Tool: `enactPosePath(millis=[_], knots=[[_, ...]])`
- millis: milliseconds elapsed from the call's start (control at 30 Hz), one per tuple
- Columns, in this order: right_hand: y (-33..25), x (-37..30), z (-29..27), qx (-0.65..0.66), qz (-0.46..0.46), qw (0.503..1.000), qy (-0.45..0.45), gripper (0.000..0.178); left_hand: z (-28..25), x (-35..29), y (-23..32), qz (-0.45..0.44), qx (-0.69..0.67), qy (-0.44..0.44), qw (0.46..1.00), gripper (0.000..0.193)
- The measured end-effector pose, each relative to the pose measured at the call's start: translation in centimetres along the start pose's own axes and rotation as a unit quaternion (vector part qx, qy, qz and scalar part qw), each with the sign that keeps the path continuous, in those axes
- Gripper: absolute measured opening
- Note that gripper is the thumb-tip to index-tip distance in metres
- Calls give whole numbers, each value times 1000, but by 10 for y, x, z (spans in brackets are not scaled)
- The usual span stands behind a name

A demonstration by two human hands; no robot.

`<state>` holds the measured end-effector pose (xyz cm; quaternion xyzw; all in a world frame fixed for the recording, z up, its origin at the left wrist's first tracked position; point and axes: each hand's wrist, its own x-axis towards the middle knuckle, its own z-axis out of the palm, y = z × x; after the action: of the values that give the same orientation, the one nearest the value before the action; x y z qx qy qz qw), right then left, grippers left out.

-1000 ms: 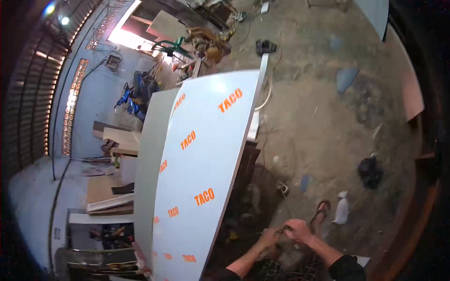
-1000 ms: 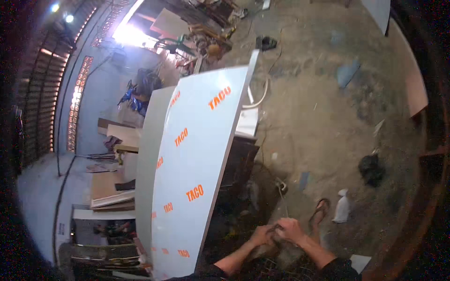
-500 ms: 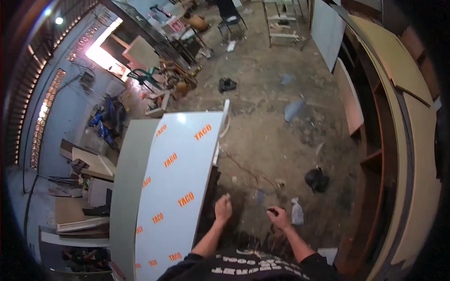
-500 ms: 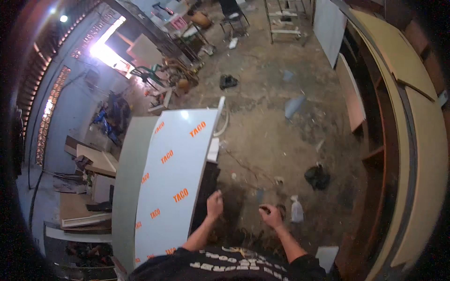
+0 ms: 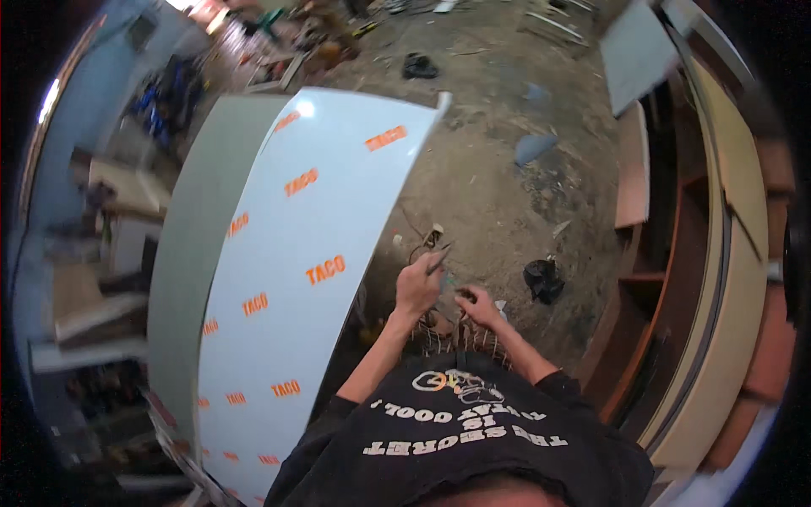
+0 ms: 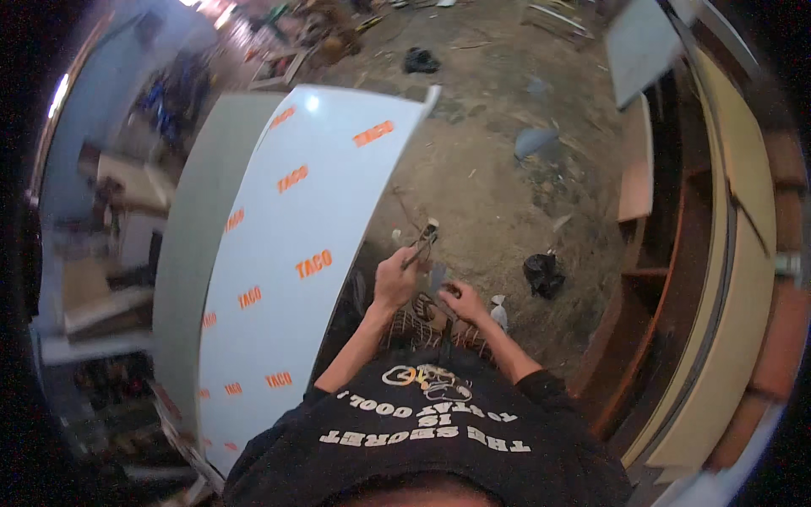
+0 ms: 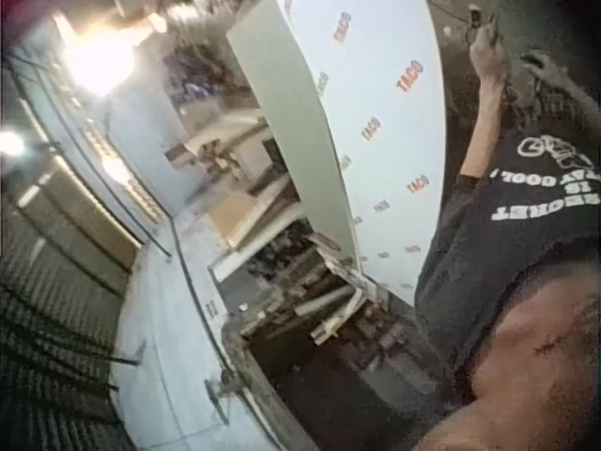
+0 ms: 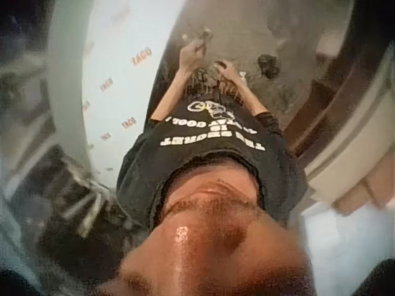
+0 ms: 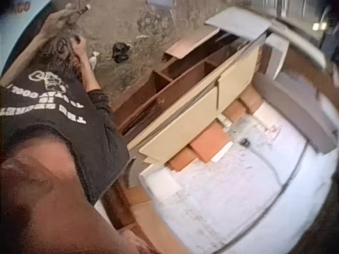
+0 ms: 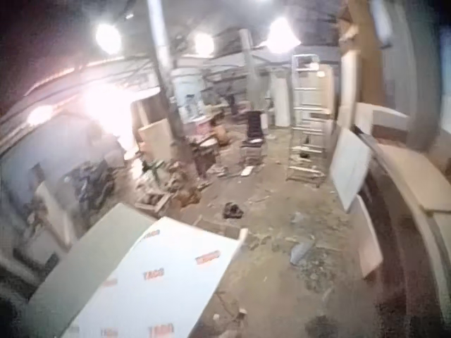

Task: The person applies a white adhesive strip to the edge of a large board using a heat gun and hand pressure.

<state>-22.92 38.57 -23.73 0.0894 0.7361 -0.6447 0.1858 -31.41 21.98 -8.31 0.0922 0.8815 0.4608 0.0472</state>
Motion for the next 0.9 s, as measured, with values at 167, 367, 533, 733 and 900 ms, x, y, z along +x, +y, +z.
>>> enactPosePath(millis=[167, 367, 533, 733, 900], knots=[[-36, 60, 21, -229, -152, 950, -151, 31, 3, 15, 1, -15, -31, 29, 999, 32], [-93, 86, 63, -194, -203, 896, -343, 32, -5, 22, 13, -36, -53, 20, 998, 40], [-114, 91, 46, -100, -167, 887, -420, 34, -45, 4, 12, -31, 28, 150, 988, 80], [-133, 116, -45, 17, 48, 881, -470, 46, 108, -73, -106, -344, -202, 64, 914, 56], [-140, 133, -146, 3, 38, 909, -415, 45, 191, -28, -118, -370, 31, 209, 904, 23]])
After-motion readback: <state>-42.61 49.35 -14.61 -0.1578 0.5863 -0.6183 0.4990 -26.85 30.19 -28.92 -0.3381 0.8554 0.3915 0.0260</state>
